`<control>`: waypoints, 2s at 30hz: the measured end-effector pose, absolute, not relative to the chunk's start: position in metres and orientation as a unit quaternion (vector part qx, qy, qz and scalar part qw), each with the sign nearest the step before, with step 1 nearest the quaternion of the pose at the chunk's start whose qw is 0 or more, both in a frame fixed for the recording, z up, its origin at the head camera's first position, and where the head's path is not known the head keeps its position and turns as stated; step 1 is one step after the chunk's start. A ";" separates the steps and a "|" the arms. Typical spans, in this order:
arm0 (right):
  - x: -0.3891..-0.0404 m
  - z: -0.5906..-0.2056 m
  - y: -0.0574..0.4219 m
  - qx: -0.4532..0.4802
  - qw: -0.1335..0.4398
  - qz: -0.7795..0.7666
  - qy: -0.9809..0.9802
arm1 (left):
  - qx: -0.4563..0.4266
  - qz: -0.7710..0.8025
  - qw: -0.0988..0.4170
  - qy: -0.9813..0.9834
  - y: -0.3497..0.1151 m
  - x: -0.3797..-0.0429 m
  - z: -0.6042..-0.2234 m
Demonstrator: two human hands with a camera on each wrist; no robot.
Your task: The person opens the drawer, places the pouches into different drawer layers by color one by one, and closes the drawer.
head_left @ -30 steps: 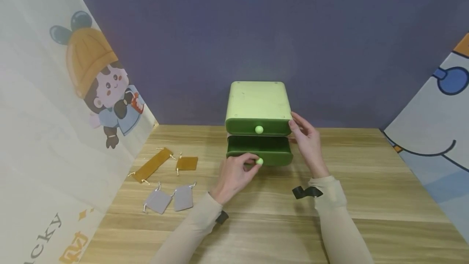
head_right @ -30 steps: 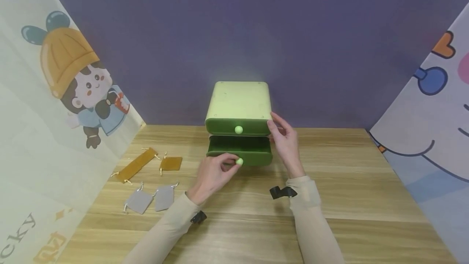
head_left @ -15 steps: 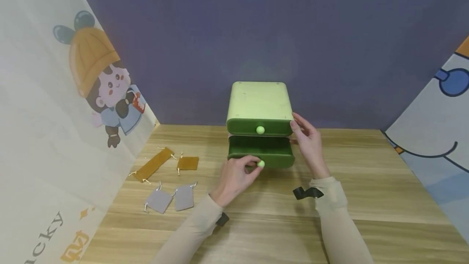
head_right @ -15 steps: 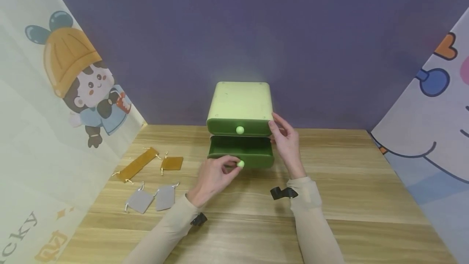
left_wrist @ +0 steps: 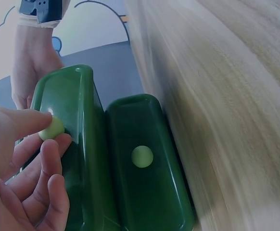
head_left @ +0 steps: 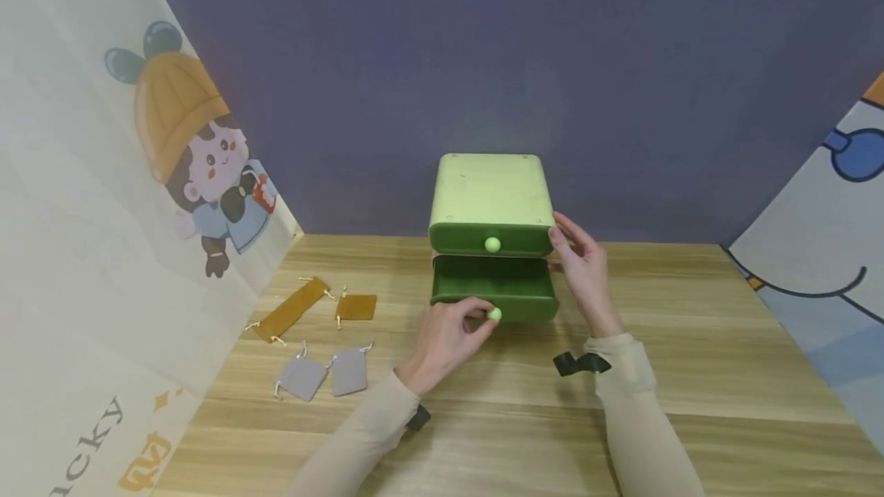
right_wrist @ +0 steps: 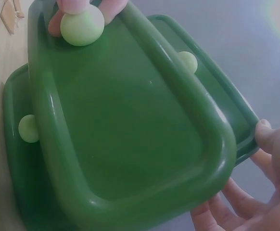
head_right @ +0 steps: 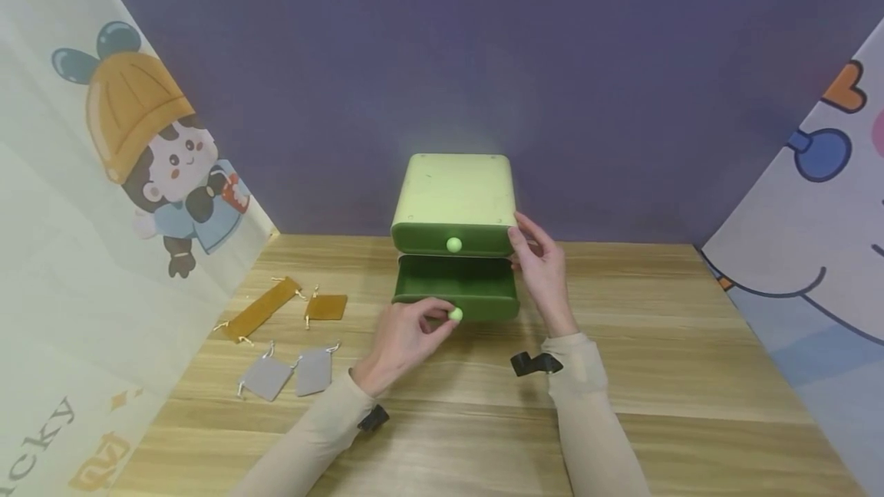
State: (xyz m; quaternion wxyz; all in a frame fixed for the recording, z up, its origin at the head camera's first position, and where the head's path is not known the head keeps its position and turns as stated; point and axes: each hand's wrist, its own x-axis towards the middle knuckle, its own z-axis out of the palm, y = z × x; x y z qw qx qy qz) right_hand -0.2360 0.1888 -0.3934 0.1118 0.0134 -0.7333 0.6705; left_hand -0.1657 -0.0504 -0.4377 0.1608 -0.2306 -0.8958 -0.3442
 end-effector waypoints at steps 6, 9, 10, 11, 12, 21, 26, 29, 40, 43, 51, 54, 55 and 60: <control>-0.236 -0.394 0.189 0.008 0.109 0.671 -0.734 | -0.236 -0.325 0.174 -0.899 -0.051 -0.162 -0.438; -0.236 -0.393 0.189 0.009 0.109 0.673 -0.731 | -0.240 -0.320 0.181 -0.899 -0.051 -0.160 -0.438; -0.236 -0.393 0.189 0.009 0.109 0.675 -0.730 | -0.241 -0.319 0.182 -0.898 -0.051 -0.159 -0.438; -0.236 -0.393 0.189 0.009 0.110 0.675 -0.729 | -0.242 -0.319 0.182 -0.898 -0.051 -0.159 -0.438; -0.235 -0.392 0.189 0.010 0.110 0.676 -0.729 | -0.242 -0.319 0.183 -0.898 -0.051 -0.158 -0.438; -0.236 -0.393 0.188 0.010 0.115 0.681 -0.724 | -0.246 -0.329 0.177 -0.894 -0.051 -0.153 -0.438; -0.236 -0.394 0.188 0.011 0.113 0.680 -0.724 | -0.245 -0.334 0.160 -0.896 -0.053 -0.151 -0.437; -0.237 -0.395 0.188 0.010 0.111 0.679 -0.726 | -0.240 -0.329 0.151 -0.901 -0.054 -0.149 -0.437; -0.238 -0.397 0.188 0.004 0.114 0.682 -0.722 | -0.244 -0.334 0.160 -0.897 -0.056 -0.146 -0.444; -0.238 -0.397 0.188 0.004 0.113 0.681 -0.723 | -0.246 -0.328 0.163 -0.897 -0.056 -0.146 -0.444; -0.238 -0.396 0.188 0.004 0.111 0.682 -0.723 | -0.246 -0.332 0.166 -0.895 -0.058 -0.143 -0.444; -0.238 -0.397 0.188 0.005 0.111 0.682 -0.723 | -0.247 -0.331 0.169 -0.895 -0.059 -0.143 -0.444; -0.238 -0.396 0.189 0.005 0.111 0.682 -0.723 | -0.247 -0.332 0.169 -0.895 -0.060 -0.143 -0.444; -0.238 -0.395 0.189 0.005 0.112 0.681 -0.724 | -0.249 -0.339 0.170 -0.891 -0.062 -0.143 -0.443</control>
